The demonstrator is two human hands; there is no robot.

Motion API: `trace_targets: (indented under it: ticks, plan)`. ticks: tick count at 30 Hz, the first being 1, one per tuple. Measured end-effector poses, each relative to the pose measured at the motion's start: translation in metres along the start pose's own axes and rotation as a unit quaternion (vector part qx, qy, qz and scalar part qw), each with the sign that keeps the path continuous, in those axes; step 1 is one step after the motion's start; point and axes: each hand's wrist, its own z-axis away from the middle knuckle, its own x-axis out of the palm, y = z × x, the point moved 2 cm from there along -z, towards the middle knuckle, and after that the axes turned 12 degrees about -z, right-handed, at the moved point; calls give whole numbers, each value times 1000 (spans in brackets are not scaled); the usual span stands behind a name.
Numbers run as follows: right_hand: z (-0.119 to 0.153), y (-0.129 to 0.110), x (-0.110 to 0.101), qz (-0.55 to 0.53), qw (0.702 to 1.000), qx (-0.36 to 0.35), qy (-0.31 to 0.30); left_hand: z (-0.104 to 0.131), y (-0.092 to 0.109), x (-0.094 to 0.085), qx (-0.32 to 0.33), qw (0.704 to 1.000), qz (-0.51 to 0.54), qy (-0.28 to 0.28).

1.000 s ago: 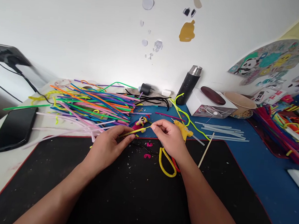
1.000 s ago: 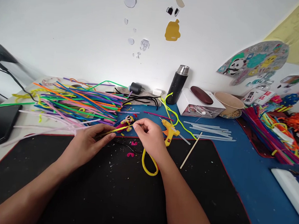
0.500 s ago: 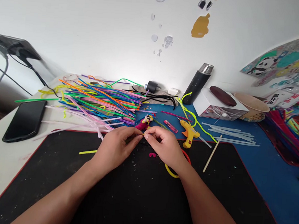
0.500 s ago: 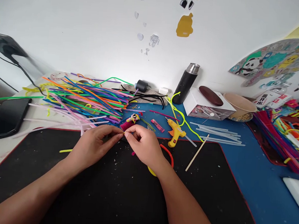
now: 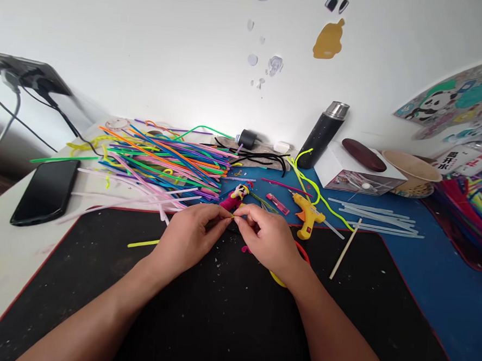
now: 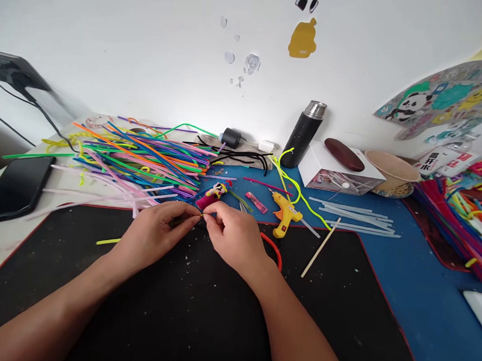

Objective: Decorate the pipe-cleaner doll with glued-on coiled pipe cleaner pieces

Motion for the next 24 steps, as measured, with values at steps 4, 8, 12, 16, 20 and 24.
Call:
trace_targets:
  ticks: [4,8,12,16,20,24]
  plan:
    - [0,-1,-1,-7,1000,9,-2,-1,1,-1,0,1000,1,-5]
    - [-1,0,-1,-4,1000,15,7,-2,1,-1,-3,1000,8,-5]
    - [0,0,-1,-10,1000,19,4,-1,1,0,-7,1000,8,-5]
    - [0,-1,0,-12,1000,20,-2,-2,1,1,-10,1000,5,-8]
    - [-1,-1,0,2,1000,18,-10,-1,1,0,-13,1000,4,-11]
    - [-1,-2,0,8,1000,16,-16,-1,0,0,-19,1000,6,-12]
